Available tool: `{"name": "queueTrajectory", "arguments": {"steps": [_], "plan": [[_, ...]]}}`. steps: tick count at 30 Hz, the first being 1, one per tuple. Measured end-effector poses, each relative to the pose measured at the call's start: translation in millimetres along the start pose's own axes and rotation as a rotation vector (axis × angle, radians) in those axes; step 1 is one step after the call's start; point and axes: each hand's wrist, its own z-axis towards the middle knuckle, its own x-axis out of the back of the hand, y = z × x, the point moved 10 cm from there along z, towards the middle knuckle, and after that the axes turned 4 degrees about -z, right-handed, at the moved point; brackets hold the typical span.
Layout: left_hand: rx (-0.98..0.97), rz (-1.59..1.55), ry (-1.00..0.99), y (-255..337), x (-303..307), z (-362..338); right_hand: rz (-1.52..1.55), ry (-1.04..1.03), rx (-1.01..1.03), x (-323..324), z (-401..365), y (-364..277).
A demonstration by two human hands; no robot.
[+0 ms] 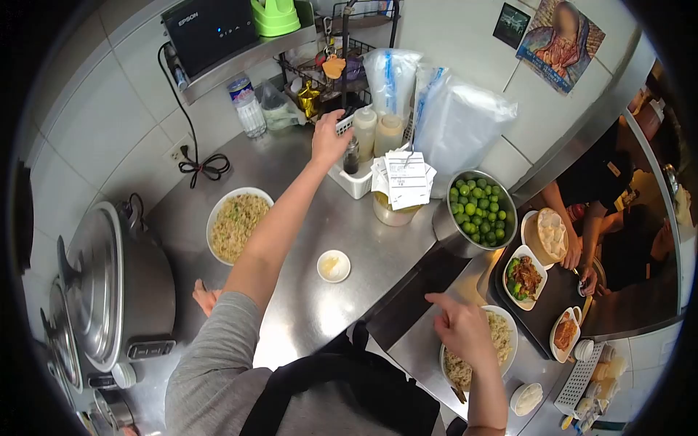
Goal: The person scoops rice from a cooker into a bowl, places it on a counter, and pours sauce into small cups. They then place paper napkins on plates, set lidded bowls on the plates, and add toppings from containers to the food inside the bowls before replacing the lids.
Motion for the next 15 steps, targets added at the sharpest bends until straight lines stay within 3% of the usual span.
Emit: {"name": "queueTrajectory", "arguments": {"steps": [1, 2, 5, 6, 9, 13, 15], "plan": [[-0.080, 0.027, 0.035, 16, 1, 4, 0.089, -0.004, -0.074, -9, -3, 11], [-0.173, -0.037, -0.055, 29, -14, 10, 0.179, -0.004, -0.149, -19, -5, 21], [-0.336, 0.189, -0.231, 65, -62, 19, 0.385, 0.132, 0.034, -40, 3, -6], [-0.242, 0.305, -0.339, 62, -83, 24, 0.389, 0.042, 0.037, -50, 7, -16], [-0.159, 0.520, -0.454, 66, -109, 24, 0.226, 0.033, 0.114, -49, 9, -47], [-0.056, 0.353, -0.409, 63, -102, 16, 0.245, 0.062, 0.155, -43, 0, -47], [-0.067, 0.218, -0.169, 68, -65, 23, 0.305, 0.095, 0.180, -42, -3, -42]]}}
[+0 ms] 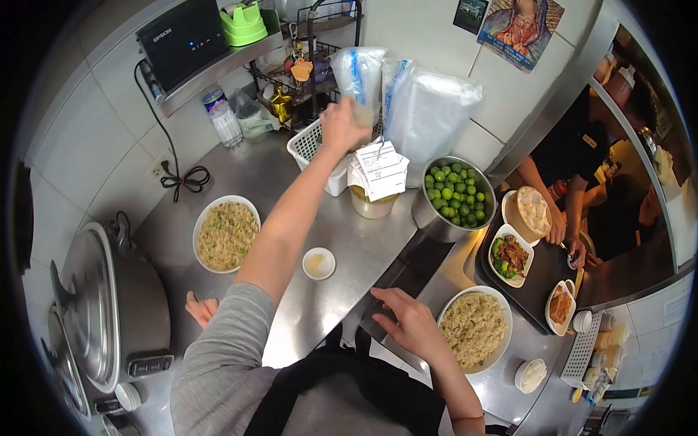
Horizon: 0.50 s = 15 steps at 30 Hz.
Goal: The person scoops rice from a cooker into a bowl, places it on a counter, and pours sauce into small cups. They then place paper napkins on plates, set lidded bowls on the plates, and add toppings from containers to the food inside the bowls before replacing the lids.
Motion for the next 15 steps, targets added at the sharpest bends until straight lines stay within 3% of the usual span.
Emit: {"name": "queueTrajectory", "arguments": {"steps": [2, 4, 6, 9, 12, 15], "plan": [[0.028, -0.140, 0.184, 0, 58, 3, 0.032, 0.000, 0.037, 0, -2, 1], [-0.062, -0.364, 0.298, 12, 121, 0, 0.053, -0.003, 0.057, -3, 1, 3], [-0.123, -0.357, 0.310, 36, 179, -11, 0.009, 0.045, 0.155, -6, 15, 6], [-0.119, -0.421, 0.229, 63, 240, -50, 0.050, 0.097, 0.148, -20, 50, 0], [-0.064, -0.465, 0.146, 60, 256, -105, -0.079, 0.060, 0.162, -71, 90, 17], [0.068, -0.398, -0.003, 25, 233, -180, -0.168, 0.012, 0.129, -131, 112, 42]]}}
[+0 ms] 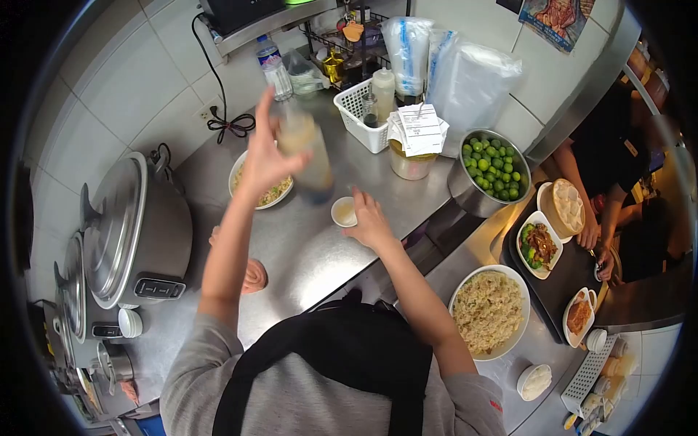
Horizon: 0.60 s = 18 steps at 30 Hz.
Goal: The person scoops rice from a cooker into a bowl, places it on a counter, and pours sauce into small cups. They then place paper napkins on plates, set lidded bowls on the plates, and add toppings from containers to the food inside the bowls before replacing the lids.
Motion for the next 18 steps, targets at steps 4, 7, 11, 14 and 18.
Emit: {"name": "queueTrajectory", "arguments": {"steps": [4, 7, 11, 14, 18], "plan": [[0.153, 0.166, 0.000, -41, -6, -92, 0.056, -0.002, -0.036, -14, 5, 0], [0.215, -0.148, 0.229, -90, -14, -150, 0.161, 0.078, -0.002, -16, 6, 6], [0.241, -0.148, 0.235, -110, -37, -164, 0.177, 0.202, -0.020, -3, 0, 11], [0.116, 0.298, -0.131, -92, -57, -118, 0.148, 0.253, -0.033, 22, -7, 10], [0.254, 0.613, -0.625, -104, -88, -104, 0.093, 0.282, -0.014, 42, -15, 14]]}}
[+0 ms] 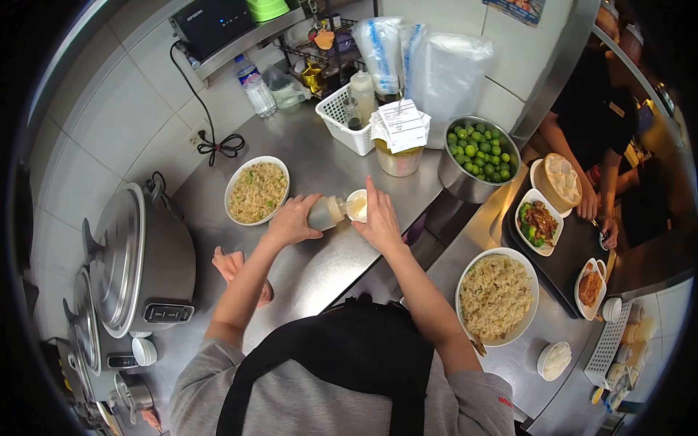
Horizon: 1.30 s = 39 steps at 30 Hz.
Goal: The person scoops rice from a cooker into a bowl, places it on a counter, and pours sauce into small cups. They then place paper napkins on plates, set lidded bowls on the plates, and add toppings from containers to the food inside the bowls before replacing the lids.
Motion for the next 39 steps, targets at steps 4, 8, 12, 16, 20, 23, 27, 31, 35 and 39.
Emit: {"name": "queueTrajectory", "arguments": {"steps": [4, 8, 12, 16, 20, 23, 27, 31, 35, 39], "plan": [[-0.064, 0.241, -0.083, 15, -1, 12, -0.034, -0.032, 0.005, 1, -4, 10], [-0.139, 0.418, -0.128, 27, -5, 25, -0.031, -0.052, 0.013, 2, -5, 12], [-0.199, 0.544, -0.141, 46, -3, 37, 0.014, -0.065, -0.029, 0, -6, 18], [-0.212, 0.590, -0.195, 57, -2, 46, 0.030, -0.077, -0.061, -1, -7, 25], [-0.216, 0.600, -0.232, 61, -2, 49, -0.009, -0.078, -0.052, -2, -10, 32], [-0.221, 0.586, -0.228, 61, 0, 50, -0.015, -0.098, -0.084, -6, -12, 35], [-0.222, 0.569, -0.241, 62, 1, 49, -0.016, -0.120, -0.113, -8, -12, 37], [-0.203, 0.559, -0.274, 60, -1, 49, -0.029, -0.108, -0.118, -8, -13, 38], [-0.198, 0.543, -0.270, 58, 1, 50, -0.021, -0.124, -0.140, -5, -13, 38], [-0.217, 0.503, -0.246, 53, 3, 51, -0.001, -0.117, -0.148, -3, -14, 38]]}}
